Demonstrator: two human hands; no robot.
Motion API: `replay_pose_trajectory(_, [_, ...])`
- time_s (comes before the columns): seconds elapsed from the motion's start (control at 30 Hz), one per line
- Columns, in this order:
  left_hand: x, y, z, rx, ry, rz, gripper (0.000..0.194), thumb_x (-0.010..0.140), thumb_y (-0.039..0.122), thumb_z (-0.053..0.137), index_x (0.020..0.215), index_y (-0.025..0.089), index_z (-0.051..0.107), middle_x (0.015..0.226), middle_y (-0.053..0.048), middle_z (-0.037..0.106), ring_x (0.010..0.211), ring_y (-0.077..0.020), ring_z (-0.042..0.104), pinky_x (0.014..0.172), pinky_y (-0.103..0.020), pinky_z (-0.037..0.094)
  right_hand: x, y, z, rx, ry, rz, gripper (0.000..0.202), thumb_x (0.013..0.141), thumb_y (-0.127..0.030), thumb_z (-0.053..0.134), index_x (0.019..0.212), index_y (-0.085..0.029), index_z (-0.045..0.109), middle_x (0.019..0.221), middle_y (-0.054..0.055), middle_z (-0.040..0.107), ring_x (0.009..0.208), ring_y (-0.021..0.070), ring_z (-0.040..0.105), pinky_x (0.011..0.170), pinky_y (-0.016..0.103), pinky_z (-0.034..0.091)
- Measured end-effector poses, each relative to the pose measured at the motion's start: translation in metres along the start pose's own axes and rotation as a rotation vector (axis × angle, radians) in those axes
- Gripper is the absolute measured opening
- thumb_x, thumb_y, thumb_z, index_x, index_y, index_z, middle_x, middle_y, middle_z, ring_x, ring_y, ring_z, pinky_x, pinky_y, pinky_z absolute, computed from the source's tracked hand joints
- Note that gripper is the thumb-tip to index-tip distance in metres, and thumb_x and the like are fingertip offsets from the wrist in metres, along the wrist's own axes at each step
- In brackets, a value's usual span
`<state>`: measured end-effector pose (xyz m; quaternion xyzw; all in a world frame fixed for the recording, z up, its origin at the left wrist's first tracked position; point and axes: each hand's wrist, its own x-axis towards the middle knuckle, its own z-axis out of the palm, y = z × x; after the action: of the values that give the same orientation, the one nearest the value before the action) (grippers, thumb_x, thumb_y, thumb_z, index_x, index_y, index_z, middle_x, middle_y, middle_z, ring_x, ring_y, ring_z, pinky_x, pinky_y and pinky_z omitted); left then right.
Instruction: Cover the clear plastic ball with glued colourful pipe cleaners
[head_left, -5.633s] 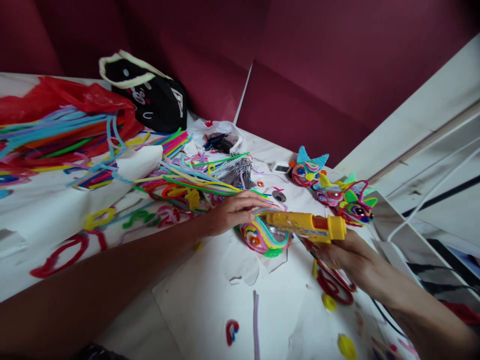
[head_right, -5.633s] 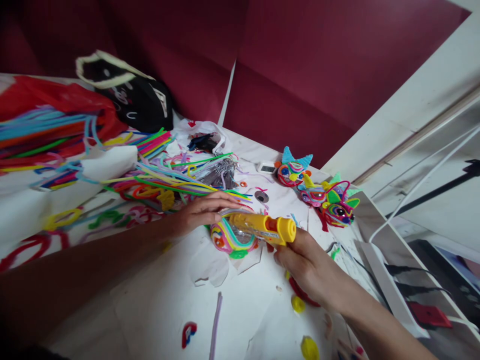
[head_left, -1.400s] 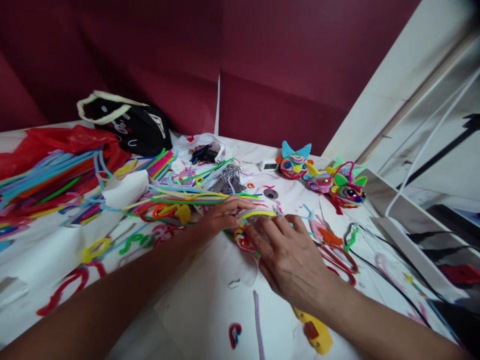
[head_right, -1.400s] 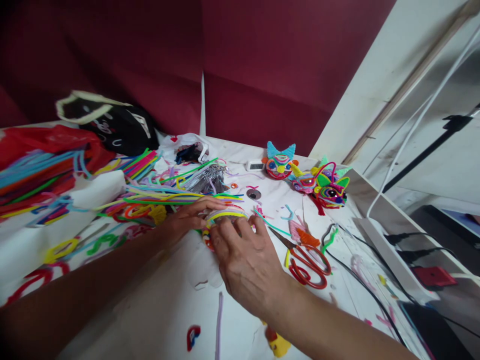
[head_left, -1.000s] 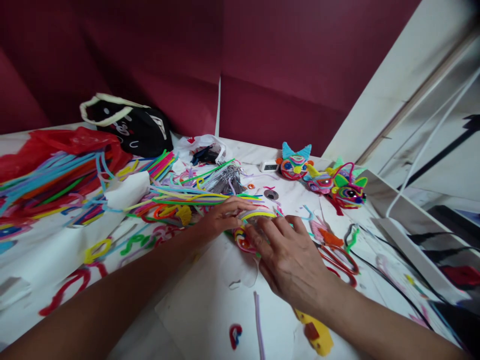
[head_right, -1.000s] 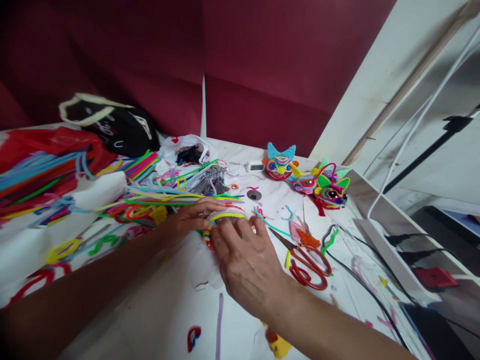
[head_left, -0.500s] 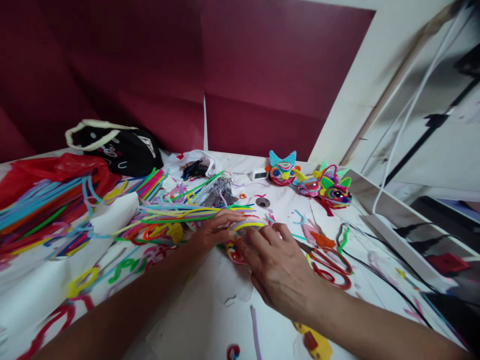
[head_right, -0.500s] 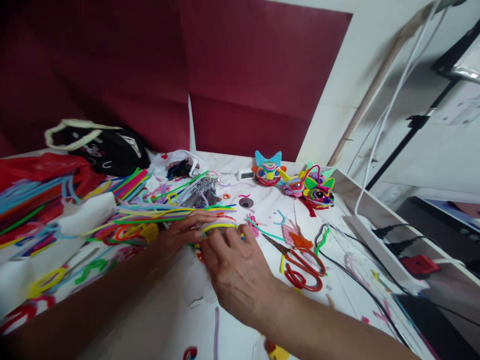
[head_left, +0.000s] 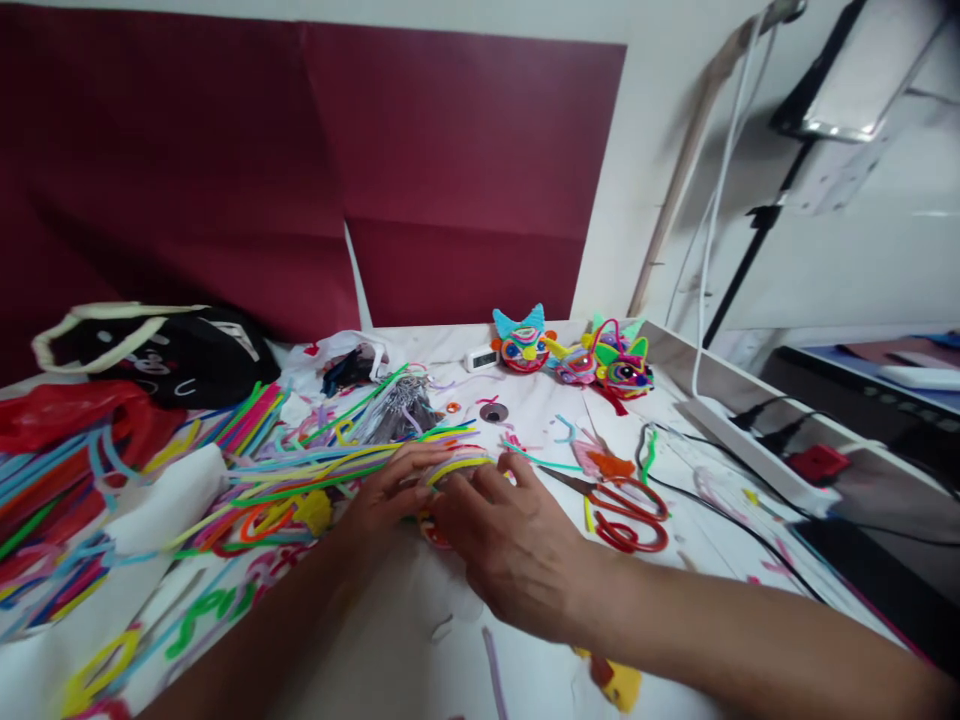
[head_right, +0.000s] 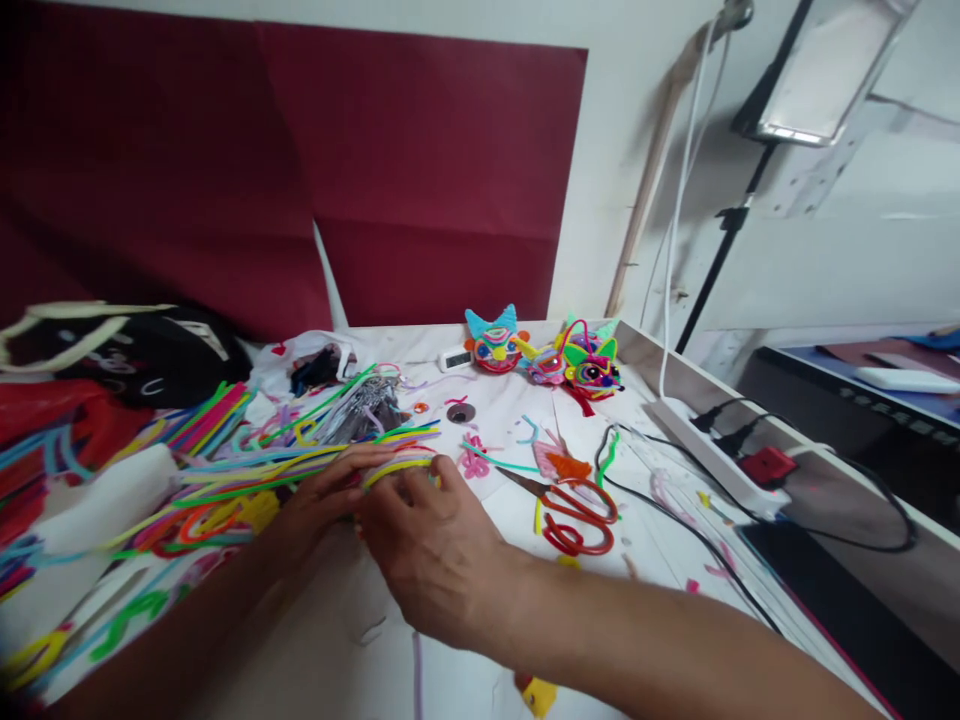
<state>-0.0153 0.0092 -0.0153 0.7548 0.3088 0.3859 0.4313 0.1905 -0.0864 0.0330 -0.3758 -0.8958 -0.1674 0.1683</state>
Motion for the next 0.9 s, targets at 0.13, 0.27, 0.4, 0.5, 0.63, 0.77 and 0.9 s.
replay_pose_trajectory(0.13, [0.0,-0.006,-0.003,0.023,-0.004,-0.025,0.034,0.085,0.035,0.065,0.117,0.027,0.072,0.133,-0.006,0.064,0.133,-0.031,0.049,0.118,-0.046,0.033,0.0,-0.001,0.003,0.008,0.018,0.004,0.022,0.089,-0.018,0.056,0.11,-0.015,0.061,0.106,0.008,0.058,0.093,0.0238,0.045,0.084,0.045,0.035])
replay_pose_trajectory(0.27, [0.001,-0.008,-0.006,0.052,-0.016,-0.027,0.035,0.086,0.038,0.064,0.118,0.029,0.072,0.135,-0.005,0.062,0.136,-0.0318,0.046,0.12,-0.045,0.03,0.0,-0.001,0.005,-0.011,0.026,0.002,0.02,0.088,-0.019,0.057,0.107,-0.014,0.061,0.105,0.008,0.057,0.093,0.0236,0.045,0.082,0.044,0.035])
replay_pose_trajectory(0.4, [0.001,-0.013,-0.009,0.046,-0.021,-0.049,0.035,0.087,0.04,0.063,0.121,0.032,0.07,0.137,-0.004,0.061,0.137,-0.0327,0.045,0.12,-0.047,0.028,0.0,0.0,0.005,-0.025,0.051,-0.001,0.017,0.094,-0.019,0.052,0.107,-0.016,0.063,0.11,0.008,0.056,0.096,0.0231,0.045,0.082,0.044,0.036])
replay_pose_trajectory(0.5, [0.0,-0.018,-0.012,0.051,-0.014,-0.071,0.036,0.088,0.041,0.061,0.122,0.033,0.069,0.14,-0.004,0.059,0.138,-0.0339,0.043,0.121,-0.049,0.028,-0.001,0.0,0.005,-0.006,0.05,0.009,0.019,0.096,-0.017,0.047,0.106,-0.016,0.064,0.113,0.007,0.057,0.1,0.023,0.046,0.084,0.043,0.038])
replay_pose_trajectory(0.63, [0.001,-0.019,-0.012,0.089,-0.006,-0.087,0.034,0.088,0.04,0.061,0.121,0.034,0.069,0.141,-0.001,0.058,0.139,-0.0329,0.042,0.121,-0.046,0.029,-0.002,-0.002,0.005,-0.006,0.055,0.032,0.027,0.099,-0.015,0.04,0.112,-0.016,0.063,0.117,0.005,0.058,0.103,0.0222,0.048,0.09,0.042,0.038])
replay_pose_trajectory(0.77, [0.001,-0.018,-0.012,0.131,-0.004,-0.1,0.032,0.09,0.038,0.059,0.121,0.036,0.069,0.139,0.003,0.059,0.138,-0.0321,0.043,0.121,-0.046,0.028,-0.001,-0.002,0.004,-0.016,0.048,0.056,0.028,0.101,-0.016,0.039,0.114,-0.016,0.063,0.12,0.004,0.058,0.103,0.0216,0.048,0.093,0.042,0.037])
replay_pose_trajectory(0.9, [0.002,-0.018,-0.009,0.13,0.013,-0.078,0.031,0.089,0.035,0.062,0.119,0.034,0.069,0.137,0.001,0.06,0.135,-0.0314,0.045,0.122,-0.047,0.024,-0.002,-0.001,0.009,0.003,0.078,0.019,0.024,0.1,-0.017,0.043,0.113,-0.014,0.063,0.118,0.007,0.059,0.101,0.0234,0.048,0.089,0.043,0.038])
